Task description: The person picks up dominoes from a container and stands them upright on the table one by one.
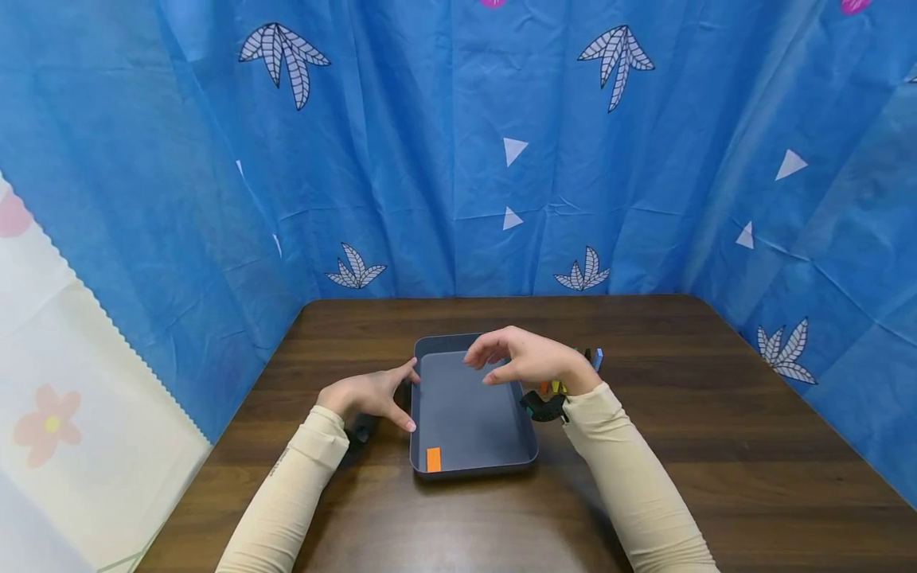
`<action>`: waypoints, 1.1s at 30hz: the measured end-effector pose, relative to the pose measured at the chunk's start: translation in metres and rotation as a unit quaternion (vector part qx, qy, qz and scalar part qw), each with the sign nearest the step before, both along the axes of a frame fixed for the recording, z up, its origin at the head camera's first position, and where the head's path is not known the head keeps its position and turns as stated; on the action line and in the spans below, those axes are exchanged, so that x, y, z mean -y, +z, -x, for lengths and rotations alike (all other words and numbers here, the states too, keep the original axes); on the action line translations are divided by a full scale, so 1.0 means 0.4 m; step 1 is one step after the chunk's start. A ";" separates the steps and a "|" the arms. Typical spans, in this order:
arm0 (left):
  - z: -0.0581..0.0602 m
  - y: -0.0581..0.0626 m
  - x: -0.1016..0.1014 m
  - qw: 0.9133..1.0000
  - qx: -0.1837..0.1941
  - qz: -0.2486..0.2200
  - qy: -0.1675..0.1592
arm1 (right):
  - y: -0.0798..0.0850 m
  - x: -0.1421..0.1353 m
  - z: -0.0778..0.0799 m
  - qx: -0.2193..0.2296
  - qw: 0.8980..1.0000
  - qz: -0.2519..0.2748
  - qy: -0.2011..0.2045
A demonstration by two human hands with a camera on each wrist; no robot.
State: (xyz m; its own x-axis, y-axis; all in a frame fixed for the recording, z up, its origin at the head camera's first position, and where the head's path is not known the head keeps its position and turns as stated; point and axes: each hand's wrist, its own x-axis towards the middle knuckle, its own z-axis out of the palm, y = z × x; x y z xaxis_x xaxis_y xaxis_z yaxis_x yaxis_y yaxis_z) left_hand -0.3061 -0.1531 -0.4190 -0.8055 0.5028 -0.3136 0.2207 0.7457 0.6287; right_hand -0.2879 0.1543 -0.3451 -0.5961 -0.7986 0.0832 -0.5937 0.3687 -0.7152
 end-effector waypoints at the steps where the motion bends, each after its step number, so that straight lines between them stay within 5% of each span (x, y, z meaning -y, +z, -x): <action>1: 0.001 -0.001 0.000 1.000 0.000 0.004 0.001 | -0.001 0.014 0.003 0.002 1.000 -0.011 0.019; 6: 0.003 -0.004 0.000 1.000 -0.006 0.014 0.000 | -0.019 0.078 0.023 0.051 0.992 -0.048 0.103; 12: 0.004 -0.006 0.000 1.000 -0.001 0.005 0.004 | -0.070 0.136 0.050 0.120 0.976 -0.090 0.155; 33: 0.008 -0.003 0.006 1.000 -0.018 0.010 -0.020 | -0.187 0.199 0.097 0.214 0.945 -0.191 0.155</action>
